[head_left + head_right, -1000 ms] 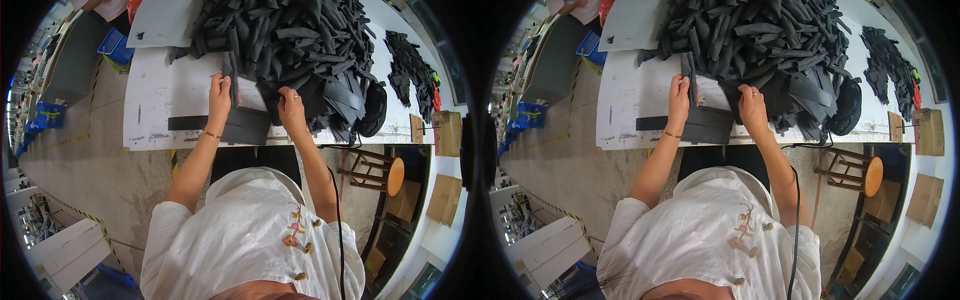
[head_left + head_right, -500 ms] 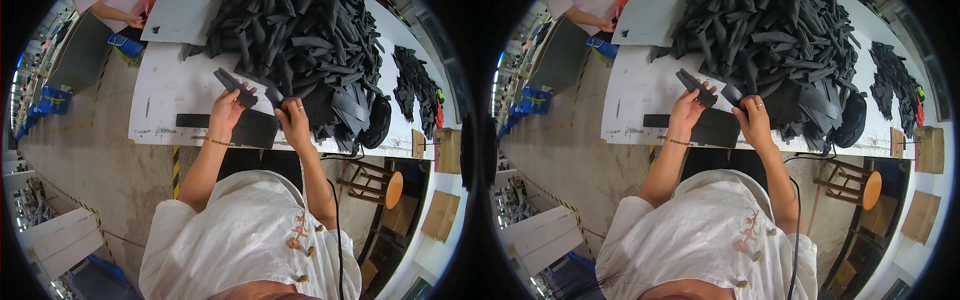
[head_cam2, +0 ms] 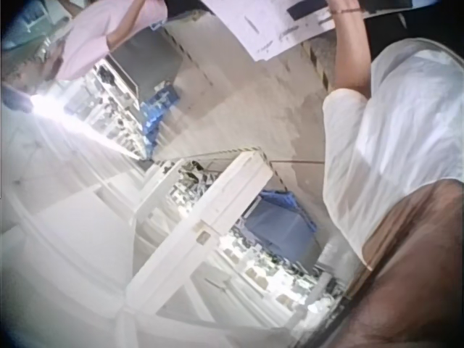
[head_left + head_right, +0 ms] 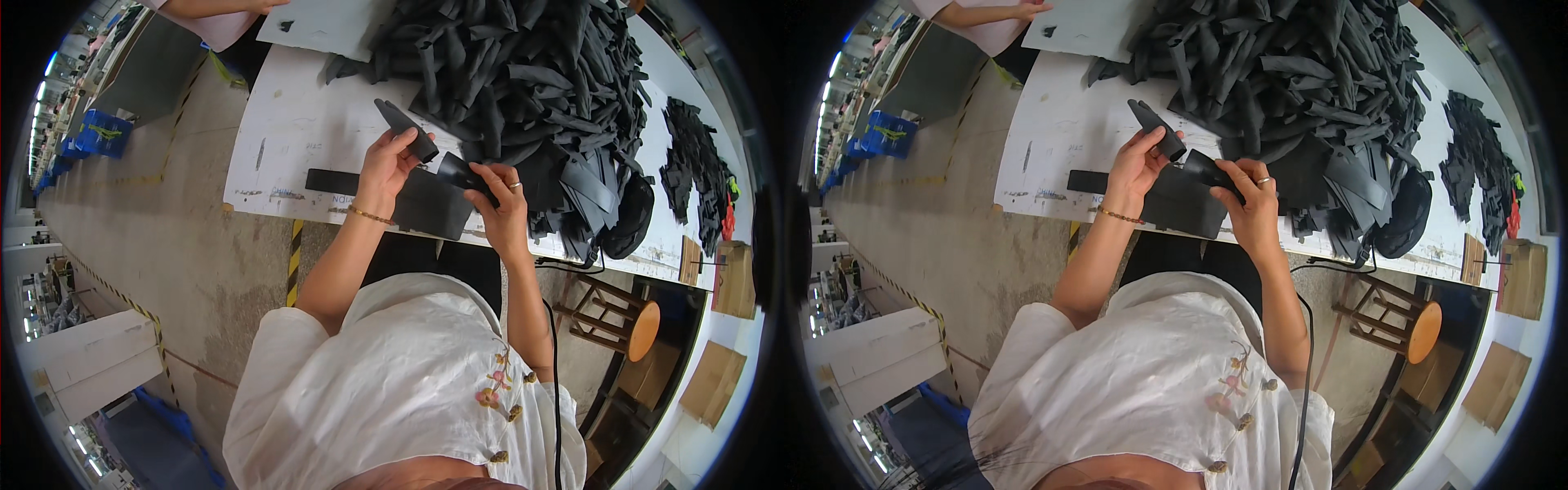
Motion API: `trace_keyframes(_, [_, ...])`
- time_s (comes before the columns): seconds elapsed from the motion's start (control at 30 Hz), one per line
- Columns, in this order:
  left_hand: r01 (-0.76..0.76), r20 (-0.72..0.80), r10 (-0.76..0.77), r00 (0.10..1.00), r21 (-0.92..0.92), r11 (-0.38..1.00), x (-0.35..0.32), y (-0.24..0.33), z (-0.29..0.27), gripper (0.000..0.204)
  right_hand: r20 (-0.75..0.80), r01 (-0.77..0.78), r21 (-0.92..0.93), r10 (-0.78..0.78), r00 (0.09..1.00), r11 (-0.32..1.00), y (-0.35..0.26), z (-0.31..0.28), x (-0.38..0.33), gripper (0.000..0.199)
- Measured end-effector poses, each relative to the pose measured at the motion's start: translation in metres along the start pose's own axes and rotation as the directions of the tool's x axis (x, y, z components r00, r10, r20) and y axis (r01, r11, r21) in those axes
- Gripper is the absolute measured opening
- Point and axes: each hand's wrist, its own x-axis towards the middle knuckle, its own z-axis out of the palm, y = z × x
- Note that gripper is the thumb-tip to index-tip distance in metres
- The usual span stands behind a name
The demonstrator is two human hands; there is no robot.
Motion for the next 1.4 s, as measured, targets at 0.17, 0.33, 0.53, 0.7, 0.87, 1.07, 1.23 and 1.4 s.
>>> trace_keyframes(0.17, [0.006, -0.029, -0.006, 1.0, 0.009, 1.0, 0.0, 0.001, 0.002, 0.024, -0.014, 0.165, -0.128, -0.168, 0.986, 0.978, -0.011, 0.004, 0.012, 0.03])
trace_keyframes(0.33, [0.031, -0.001, -0.031, 1.0, 0.033, 0.999, -0.006, 0.001, 0.008, 0.02, -0.027, 0.291, -0.274, -0.31, 0.95, 0.917, -0.011, 0.009, 0.024, 0.026])
trace_keyframes(0.53, [0.03, -0.031, -0.03, 0.999, 0.031, 0.999, -0.014, -0.002, 0.013, 0.024, -0.081, 0.339, -0.475, -0.424, 0.902, 0.812, -0.006, 0.01, 0.031, 0.023])
trace_keyframes(0.7, [-0.208, -0.016, 0.214, 0.977, 0.176, 0.962, -0.031, -0.014, 0.031, 0.043, -0.096, 0.34, -0.495, -0.439, 0.893, 0.8, -0.011, 0.022, 0.03, 0.033])
trace_keyframes(0.87, [-0.394, 0.071, 0.388, 0.919, 0.119, 0.911, -0.04, -0.019, 0.04, 0.039, -0.118, 0.2, -0.182, -0.223, 0.968, 0.963, -0.019, 0.036, 0.02, 0.049])
trace_keyframes(1.07, [-0.312, 0.347, 0.253, 0.903, 0.124, 0.942, -0.028, -0.012, 0.032, 0.031, -0.015, 0.193, -0.137, -0.197, 0.98, 0.972, -0.009, 0.037, 0.003, 0.054])
trace_keyframes(1.23, [0.03, 0.176, -0.012, 0.984, -0.1, 0.995, -0.037, -0.049, 0.02, 0.029, 0.041, 0.299, -0.038, -0.297, 0.954, 0.954, -0.025, 0.043, 0.018, 0.037])
trace_keyframes(1.4, [-0.155, 0.162, 0.144, 0.976, 0.057, 0.986, -0.033, -0.022, 0.015, 0.03, 0.134, 0.184, -0.073, -0.173, 0.976, 0.98, -0.014, 0.028, 0.006, 0.031])
